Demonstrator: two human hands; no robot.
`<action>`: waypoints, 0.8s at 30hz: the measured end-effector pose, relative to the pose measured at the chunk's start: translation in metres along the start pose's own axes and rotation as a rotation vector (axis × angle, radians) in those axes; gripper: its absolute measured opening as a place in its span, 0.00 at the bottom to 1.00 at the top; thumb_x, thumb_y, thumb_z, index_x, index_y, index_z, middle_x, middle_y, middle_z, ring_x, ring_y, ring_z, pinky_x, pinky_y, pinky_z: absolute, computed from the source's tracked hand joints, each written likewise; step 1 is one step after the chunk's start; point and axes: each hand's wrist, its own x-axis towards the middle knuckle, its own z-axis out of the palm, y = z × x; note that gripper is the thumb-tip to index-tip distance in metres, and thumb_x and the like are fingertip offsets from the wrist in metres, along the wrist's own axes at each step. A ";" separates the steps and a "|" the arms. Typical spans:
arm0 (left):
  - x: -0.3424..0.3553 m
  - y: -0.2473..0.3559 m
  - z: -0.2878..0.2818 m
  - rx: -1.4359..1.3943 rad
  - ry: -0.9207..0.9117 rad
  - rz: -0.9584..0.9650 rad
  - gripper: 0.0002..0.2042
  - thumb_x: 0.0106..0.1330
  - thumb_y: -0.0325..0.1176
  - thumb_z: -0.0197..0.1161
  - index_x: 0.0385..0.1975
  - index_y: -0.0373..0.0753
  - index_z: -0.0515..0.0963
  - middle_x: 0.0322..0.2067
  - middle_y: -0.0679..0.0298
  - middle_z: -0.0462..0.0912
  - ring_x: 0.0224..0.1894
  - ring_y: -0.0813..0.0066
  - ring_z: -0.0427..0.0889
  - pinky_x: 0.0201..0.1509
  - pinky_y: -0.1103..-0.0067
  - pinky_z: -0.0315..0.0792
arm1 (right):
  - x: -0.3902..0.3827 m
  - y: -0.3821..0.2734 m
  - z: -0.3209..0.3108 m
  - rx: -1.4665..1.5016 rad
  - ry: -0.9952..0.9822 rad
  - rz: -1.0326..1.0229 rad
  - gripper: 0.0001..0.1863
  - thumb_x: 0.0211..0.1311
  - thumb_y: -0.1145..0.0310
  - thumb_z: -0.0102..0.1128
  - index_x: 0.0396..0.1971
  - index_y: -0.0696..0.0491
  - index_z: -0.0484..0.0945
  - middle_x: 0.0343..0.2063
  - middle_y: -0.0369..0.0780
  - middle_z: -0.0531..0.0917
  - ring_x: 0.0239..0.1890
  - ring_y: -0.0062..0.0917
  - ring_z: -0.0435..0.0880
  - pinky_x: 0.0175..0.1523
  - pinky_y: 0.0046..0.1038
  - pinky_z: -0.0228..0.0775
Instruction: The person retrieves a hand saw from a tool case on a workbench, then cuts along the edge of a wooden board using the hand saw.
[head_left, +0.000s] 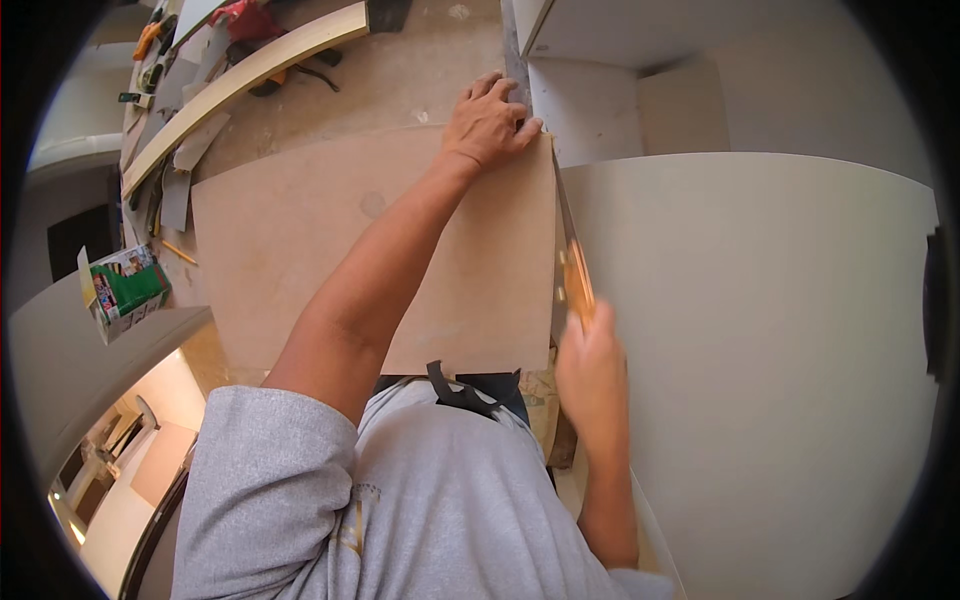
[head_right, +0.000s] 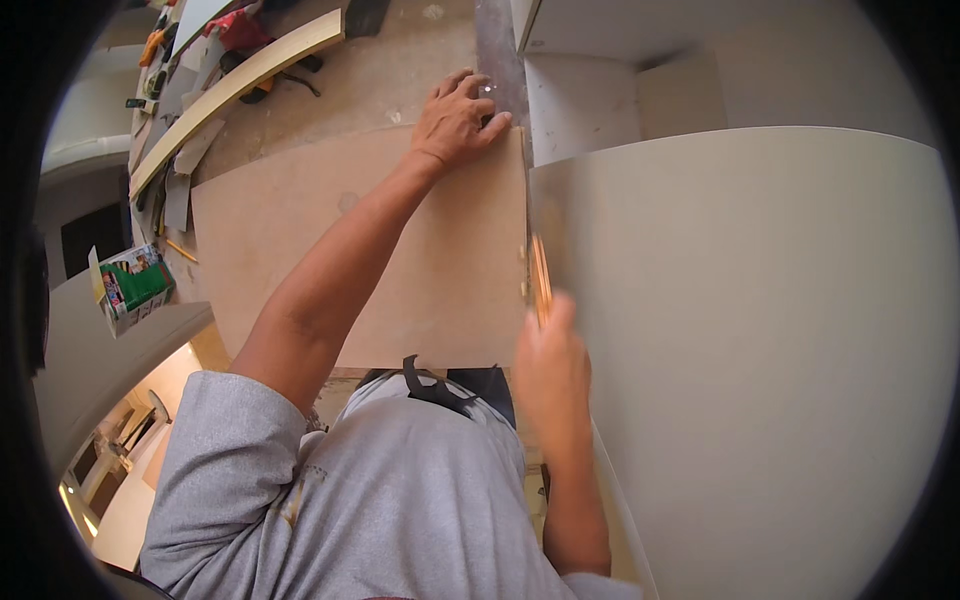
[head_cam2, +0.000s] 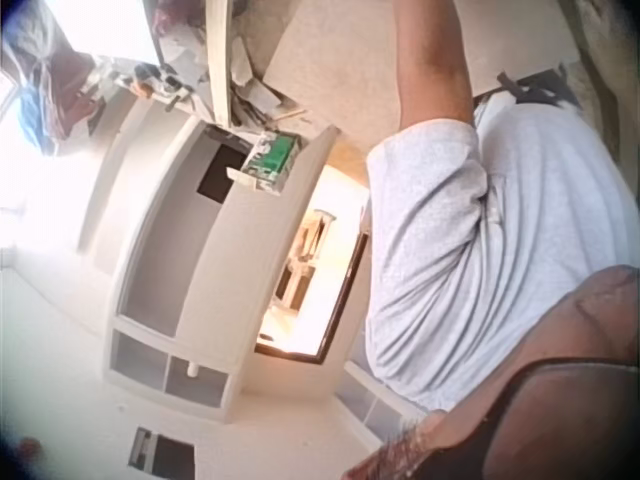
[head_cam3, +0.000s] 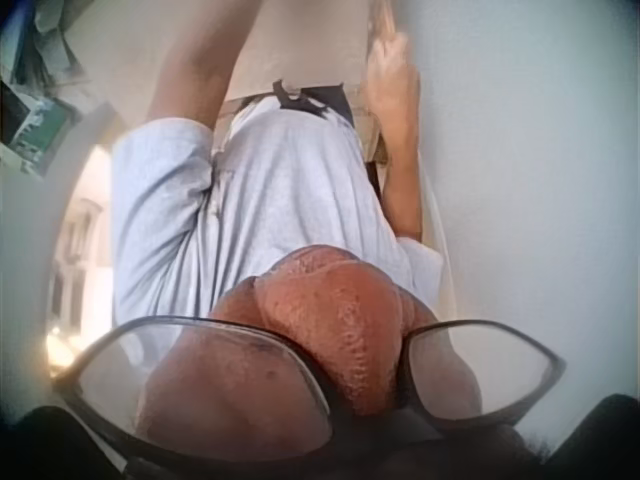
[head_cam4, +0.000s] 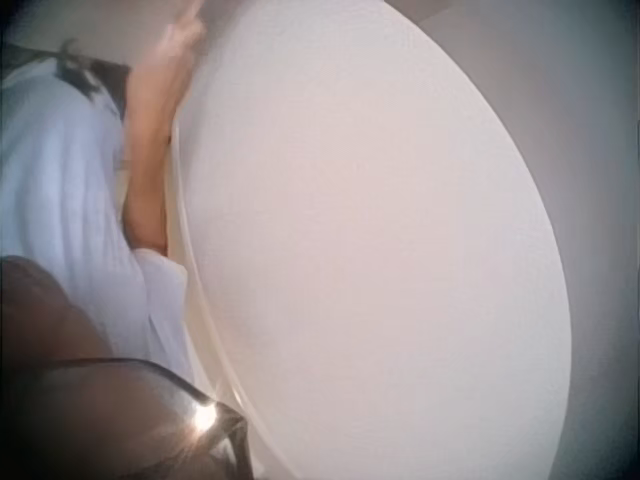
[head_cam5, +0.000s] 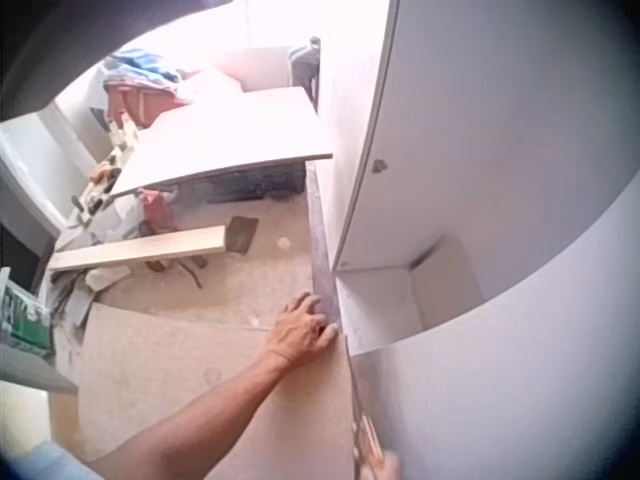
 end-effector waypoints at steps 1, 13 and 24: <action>0.000 0.000 -0.001 -0.024 0.014 -0.005 0.18 0.69 0.54 0.65 0.33 0.46 0.92 0.66 0.60 0.80 0.75 0.52 0.67 0.73 0.56 0.66 | 0.033 -0.003 0.009 -0.008 -0.031 0.035 0.18 0.81 0.62 0.49 0.58 0.60 0.69 0.40 0.64 0.86 0.43 0.65 0.85 0.48 0.60 0.76; 0.001 0.002 -0.002 -0.020 -0.008 -0.032 0.18 0.70 0.54 0.65 0.34 0.47 0.92 0.66 0.60 0.80 0.76 0.52 0.67 0.76 0.57 0.63 | -0.026 0.005 -0.007 0.003 -0.019 0.089 0.18 0.80 0.63 0.51 0.58 0.62 0.70 0.41 0.62 0.86 0.45 0.62 0.86 0.49 0.57 0.76; 0.002 0.001 -0.004 0.009 -0.007 -0.007 0.18 0.70 0.55 0.64 0.36 0.49 0.93 0.66 0.61 0.80 0.77 0.54 0.65 0.75 0.57 0.65 | 0.137 -0.021 0.022 -0.049 0.127 -0.151 0.19 0.79 0.61 0.50 0.55 0.63 0.73 0.47 0.64 0.85 0.52 0.63 0.84 0.56 0.56 0.77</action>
